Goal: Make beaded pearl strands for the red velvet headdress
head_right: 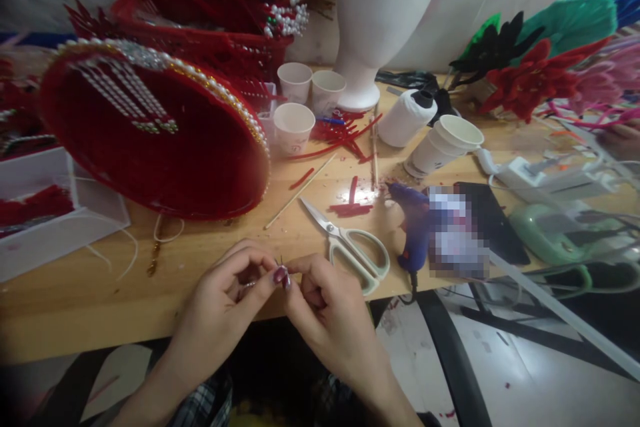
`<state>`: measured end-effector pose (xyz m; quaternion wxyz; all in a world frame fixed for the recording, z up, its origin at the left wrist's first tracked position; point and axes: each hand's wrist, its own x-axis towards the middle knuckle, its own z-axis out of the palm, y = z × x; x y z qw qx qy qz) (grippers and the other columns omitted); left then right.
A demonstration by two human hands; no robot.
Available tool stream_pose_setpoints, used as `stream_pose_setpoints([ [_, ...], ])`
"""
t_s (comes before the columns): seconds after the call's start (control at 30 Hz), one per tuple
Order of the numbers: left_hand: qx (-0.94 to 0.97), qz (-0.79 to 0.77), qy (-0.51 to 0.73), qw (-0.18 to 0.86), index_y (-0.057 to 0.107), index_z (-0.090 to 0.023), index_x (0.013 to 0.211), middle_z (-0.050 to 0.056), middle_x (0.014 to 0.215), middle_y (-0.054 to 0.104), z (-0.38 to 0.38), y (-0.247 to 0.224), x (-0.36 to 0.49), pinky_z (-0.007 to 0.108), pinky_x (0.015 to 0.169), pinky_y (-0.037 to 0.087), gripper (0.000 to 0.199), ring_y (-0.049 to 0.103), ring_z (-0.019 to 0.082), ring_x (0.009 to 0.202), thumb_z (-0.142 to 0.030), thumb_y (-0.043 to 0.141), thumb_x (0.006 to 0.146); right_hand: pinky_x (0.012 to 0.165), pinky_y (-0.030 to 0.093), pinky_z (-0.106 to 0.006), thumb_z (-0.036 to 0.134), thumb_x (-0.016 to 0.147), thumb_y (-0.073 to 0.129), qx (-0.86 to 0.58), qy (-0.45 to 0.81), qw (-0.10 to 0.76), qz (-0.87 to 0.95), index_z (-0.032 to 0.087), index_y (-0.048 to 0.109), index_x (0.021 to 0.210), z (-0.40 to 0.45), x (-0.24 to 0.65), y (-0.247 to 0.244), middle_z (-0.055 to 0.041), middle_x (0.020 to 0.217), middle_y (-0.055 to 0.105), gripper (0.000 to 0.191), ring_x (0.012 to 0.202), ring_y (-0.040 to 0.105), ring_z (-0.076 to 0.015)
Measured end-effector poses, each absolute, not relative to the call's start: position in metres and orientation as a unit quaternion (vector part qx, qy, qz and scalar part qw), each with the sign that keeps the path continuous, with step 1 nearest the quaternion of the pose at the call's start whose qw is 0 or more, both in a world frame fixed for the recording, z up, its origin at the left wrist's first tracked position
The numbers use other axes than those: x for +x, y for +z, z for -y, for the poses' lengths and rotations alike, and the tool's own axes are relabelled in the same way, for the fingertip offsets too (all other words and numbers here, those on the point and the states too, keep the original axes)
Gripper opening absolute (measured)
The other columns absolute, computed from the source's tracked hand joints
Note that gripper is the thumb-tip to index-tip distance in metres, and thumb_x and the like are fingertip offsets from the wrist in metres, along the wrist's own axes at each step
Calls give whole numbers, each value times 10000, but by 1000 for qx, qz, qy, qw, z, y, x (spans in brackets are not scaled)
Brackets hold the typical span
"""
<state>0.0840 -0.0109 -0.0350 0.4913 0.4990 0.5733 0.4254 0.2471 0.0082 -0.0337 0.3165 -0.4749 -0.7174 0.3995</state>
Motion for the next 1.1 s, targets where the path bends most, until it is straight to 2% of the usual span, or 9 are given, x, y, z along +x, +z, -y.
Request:
stream_pose_setpoints([
  [0.13, 474, -541, 443, 535, 602, -212, 837, -1, 882, 563, 10, -34, 84, 253, 672, 419, 162, 553, 163, 869, -308, 575, 965, 417, 230, -214, 172, 936, 552, -470, 396, 319, 721, 155, 648, 908, -8, 247, -29, 112, 581, 283, 101, 468, 271, -83],
  [0.23, 397, -494, 451, 628, 623, -193, 849, 2, 883, 565, 10, -35, 82, 227, 597, 379, 198, 530, 135, 790, -363, 618, 950, 412, 207, -217, 160, 923, 549, -460, 412, 322, 718, 164, 634, 884, -7, 246, -26, 113, 585, 270, 93, 467, 253, -80],
  [0.37, 242, -423, 455, 745, 639, -164, 849, -3, 828, 562, 9, -37, 82, 184, 492, 274, 304, 421, 78, 623, -444, 758, 845, 413, 203, -220, 161, 924, 545, -449, 441, 321, 708, 185, 601, 826, -6, 244, -25, 105, 587, 289, 115, 471, 255, -79],
  [0.47, 159, -374, 464, 788, 648, -149, 806, -8, 777, 571, 9, -36, 85, 164, 500, 295, 347, 425, 66, 613, -417, 860, 751, 414, 232, -221, 194, 942, 546, -451, 475, 315, 687, 186, 629, 873, -5, 244, -26, 95, 574, 332, 108, 465, 288, -86],
  [0.7, 17, -284, 496, 820, 703, -163, 729, -26, 730, 592, 9, -32, 93, 134, 513, 360, 274, 480, 46, 590, -267, 946, 657, 443, 329, -226, 286, 968, 557, -456, 537, 310, 638, 199, 670, 912, 0, 243, -30, 44, 582, 506, 153, 479, 409, -111],
  [0.83, -17, -265, 497, 826, 723, -160, 732, -8, 788, 618, 9, -37, 93, 148, 526, 400, 250, 536, 68, 650, -257, 938, 649, 446, 327, -217, 310, 983, 543, -450, 561, 323, 615, 199, 653, 911, 0, 241, -30, 46, 598, 500, 172, 491, 389, -106],
  [1.0, 50, -281, 471, 834, 687, -135, 735, -12, 740, 563, 8, -41, 88, 147, 478, 349, 231, 484, 65, 604, -261, 878, 706, 416, 309, -212, 309, 973, 561, -459, 548, 332, 615, 198, 634, 895, 0, 241, -29, 56, 568, 483, 154, 459, 372, -100],
  [1.1, 43, -297, 488, 820, 652, -143, 717, -21, 769, 563, 8, -40, 91, 137, 494, 351, 271, 474, 51, 603, -237, 901, 664, 434, 362, -224, 314, 989, 538, -451, 563, 328, 610, 209, 627, 912, 1, 241, -28, 41, 588, 541, 158, 458, 403, -105],
])
